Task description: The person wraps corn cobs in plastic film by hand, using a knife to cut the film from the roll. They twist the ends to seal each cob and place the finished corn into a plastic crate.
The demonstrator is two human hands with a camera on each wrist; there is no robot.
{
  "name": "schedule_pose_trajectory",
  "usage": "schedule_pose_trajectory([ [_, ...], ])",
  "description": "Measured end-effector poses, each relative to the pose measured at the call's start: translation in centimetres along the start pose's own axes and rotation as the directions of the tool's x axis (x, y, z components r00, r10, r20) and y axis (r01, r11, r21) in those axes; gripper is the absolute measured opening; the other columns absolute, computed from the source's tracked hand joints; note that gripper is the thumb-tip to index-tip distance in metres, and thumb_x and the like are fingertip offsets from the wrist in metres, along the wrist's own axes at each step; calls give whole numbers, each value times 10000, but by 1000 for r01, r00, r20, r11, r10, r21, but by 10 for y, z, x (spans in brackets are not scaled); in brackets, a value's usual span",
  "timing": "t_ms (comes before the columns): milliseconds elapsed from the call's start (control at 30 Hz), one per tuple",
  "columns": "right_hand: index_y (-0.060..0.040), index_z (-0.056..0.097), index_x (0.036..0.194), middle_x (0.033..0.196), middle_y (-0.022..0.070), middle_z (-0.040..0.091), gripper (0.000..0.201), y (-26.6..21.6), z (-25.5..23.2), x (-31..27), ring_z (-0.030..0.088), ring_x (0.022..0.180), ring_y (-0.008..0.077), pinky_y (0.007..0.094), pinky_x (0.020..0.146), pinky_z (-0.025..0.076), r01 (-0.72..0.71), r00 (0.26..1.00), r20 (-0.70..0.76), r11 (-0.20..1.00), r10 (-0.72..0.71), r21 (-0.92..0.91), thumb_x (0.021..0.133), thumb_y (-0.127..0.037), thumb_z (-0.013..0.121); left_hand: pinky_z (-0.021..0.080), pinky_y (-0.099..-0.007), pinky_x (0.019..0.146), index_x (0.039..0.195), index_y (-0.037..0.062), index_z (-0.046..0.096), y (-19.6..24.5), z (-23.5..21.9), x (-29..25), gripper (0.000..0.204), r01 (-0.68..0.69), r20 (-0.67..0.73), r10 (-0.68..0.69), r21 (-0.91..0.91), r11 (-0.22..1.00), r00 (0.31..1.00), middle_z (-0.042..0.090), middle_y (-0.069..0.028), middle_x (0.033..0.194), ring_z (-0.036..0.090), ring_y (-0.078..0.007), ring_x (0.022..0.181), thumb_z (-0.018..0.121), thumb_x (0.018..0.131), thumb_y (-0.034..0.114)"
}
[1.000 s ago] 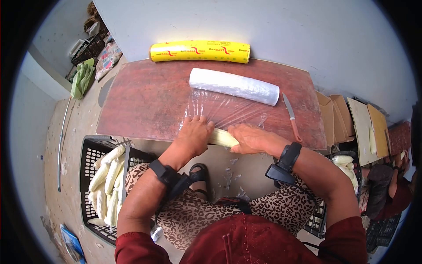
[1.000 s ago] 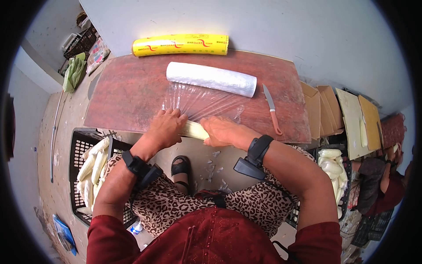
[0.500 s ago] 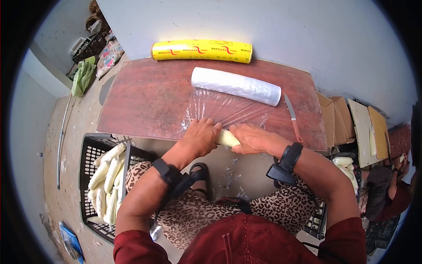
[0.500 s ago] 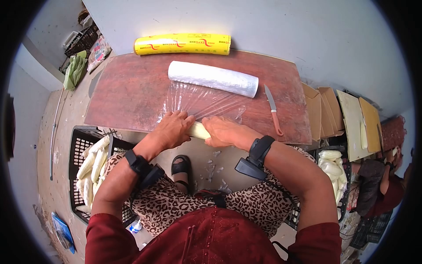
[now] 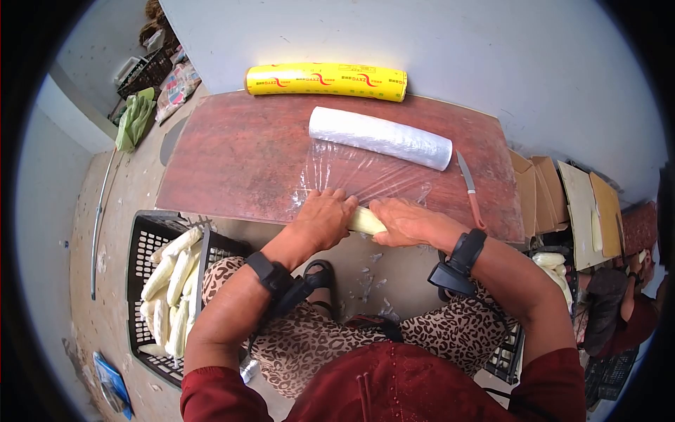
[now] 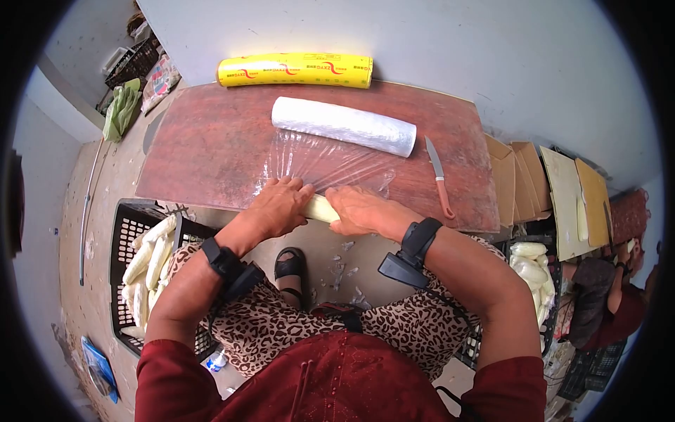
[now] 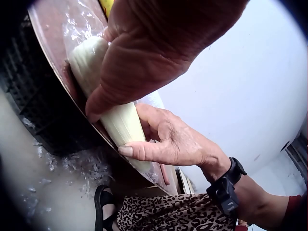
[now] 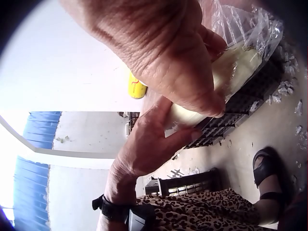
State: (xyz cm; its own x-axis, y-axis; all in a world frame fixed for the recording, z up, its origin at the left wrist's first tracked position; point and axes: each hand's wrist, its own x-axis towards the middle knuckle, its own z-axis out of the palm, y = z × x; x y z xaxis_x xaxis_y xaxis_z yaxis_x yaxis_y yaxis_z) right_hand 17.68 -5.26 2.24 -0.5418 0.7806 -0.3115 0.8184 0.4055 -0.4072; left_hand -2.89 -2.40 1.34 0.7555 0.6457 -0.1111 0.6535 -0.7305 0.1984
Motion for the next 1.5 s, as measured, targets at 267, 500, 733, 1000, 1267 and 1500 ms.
schedule_pose_trajectory([
  [267, 42, 517, 1021, 998, 254, 607, 420, 1, 2, 2, 593, 968, 421, 476, 825, 479, -20, 1000, 8, 1000, 20, -6, 791, -272, 675, 420, -427, 894, 1114, 62, 536, 1, -1, 1, 465, 10, 17, -10, 11, 1000, 1000, 578, -127, 1054, 549, -321, 1057, 757, 741, 231],
  [500, 69, 542, 1049, 1042, 260, 622, 447, -4, -3, 0, 614, 1000, 409, 457, 849, 502, -40, 999, 24, 999, 40, -4, 777, -249, 696, 427, -426, 885, 1122, 62, 533, 2, -2, 1, 477, 16, 26, -17, 20, 1000, 1000, 579, -120, 1048, 551, -312, 1061, 763, 741, 234],
  [733, 48, 526, 1007, 999, 248, 609, 409, 1, 4, 2, 597, 961, 418, 473, 820, 483, -20, 1000, -3, 1000, 20, 7, 778, -256, 678, 428, -426, 880, 1115, 64, 534, 2, -1, 1, 480, 15, 14, -16, 29, 999, 1000, 581, -117, 1046, 555, -312, 1054, 772, 735, 235],
  [1000, 47, 526, 1000, 992, 253, 608, 402, 2, 5, 2, 597, 963, 419, 475, 820, 480, -14, 1000, -13, 1000, 13, -3, 777, -250, 677, 428, -423, 871, 1095, 65, 534, 2, 0, 0, 462, 3, -4, -3, 36, 999, 1000, 581, -115, 1037, 557, -308, 1041, 771, 733, 229],
  [1267, 53, 516, 1028, 1008, 262, 610, 419, -3, -1, 0, 597, 981, 423, 477, 839, 477, -29, 1000, 9, 1000, 29, -8, 779, -247, 671, 424, -425, 842, 1079, 66, 532, 2, 5, 0, 433, 10, -29, -8, 53, 999, 1000, 581, -117, 1031, 562, -307, 1026, 758, 739, 210],
  [1500, 70, 520, 1054, 1037, 270, 612, 441, -5, 0, 2, 603, 1007, 420, 471, 853, 492, -43, 999, 15, 999, 43, -22, 775, -237, 669, 426, -427, 841, 1080, 60, 540, 0, 11, 2, 437, 26, -37, -24, 55, 998, 999, 585, -123, 1041, 563, -310, 1029, 759, 738, 221],
])
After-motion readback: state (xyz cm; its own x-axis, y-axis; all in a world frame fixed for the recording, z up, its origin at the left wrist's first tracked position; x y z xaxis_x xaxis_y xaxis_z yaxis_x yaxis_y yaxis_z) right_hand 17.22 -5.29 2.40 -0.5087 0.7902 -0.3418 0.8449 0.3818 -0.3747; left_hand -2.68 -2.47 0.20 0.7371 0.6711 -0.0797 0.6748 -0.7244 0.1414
